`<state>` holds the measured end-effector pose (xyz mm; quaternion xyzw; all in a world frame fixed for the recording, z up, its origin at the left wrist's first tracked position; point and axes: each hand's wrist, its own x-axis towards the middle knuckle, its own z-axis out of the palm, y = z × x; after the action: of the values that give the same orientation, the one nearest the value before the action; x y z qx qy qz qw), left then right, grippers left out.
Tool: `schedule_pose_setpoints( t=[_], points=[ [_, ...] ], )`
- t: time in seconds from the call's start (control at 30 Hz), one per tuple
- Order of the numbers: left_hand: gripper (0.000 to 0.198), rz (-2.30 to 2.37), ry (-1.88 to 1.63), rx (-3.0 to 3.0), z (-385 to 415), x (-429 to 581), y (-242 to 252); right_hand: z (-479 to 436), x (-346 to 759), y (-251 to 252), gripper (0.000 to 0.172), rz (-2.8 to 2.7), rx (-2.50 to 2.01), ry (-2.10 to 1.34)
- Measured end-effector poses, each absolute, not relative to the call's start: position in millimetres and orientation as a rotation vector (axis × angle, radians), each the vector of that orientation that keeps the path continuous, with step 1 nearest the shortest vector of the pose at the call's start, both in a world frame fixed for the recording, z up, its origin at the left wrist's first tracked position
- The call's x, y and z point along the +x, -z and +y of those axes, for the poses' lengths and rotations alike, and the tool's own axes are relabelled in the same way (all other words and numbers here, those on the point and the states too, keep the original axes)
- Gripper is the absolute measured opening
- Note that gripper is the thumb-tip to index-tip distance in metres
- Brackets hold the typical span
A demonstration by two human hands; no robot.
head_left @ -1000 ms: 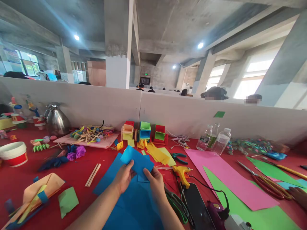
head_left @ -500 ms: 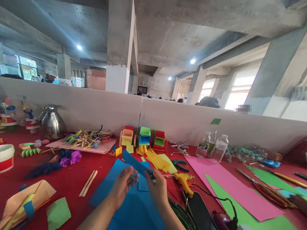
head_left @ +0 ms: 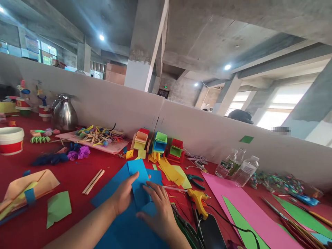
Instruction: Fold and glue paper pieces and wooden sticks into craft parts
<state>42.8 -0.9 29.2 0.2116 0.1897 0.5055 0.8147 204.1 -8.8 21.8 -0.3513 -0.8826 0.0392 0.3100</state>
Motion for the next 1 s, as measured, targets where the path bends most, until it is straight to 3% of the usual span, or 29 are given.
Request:
schedule_pose_setpoints(
  t=[0.33,0.63,0.87,1.0],
  points=[
    [0.047,0.383,-1.028,0.550,-12,50,-31,-13,206,-25,0.083,-2.320,-1.019,-0.270],
    [0.043,0.369,-1.054,0.560,-16,55,-36,-19,201,-27,0.076,-2.293,-1.007,-0.368],
    [0.051,0.266,-0.957,0.511,-21,43,-34,-20,196,-25,0.095,-2.413,-0.970,-0.381],
    [0.054,0.234,-1.006,0.548,-20,33,-28,-13,199,-21,0.065,-2.335,-0.912,-0.438]
  ],
)
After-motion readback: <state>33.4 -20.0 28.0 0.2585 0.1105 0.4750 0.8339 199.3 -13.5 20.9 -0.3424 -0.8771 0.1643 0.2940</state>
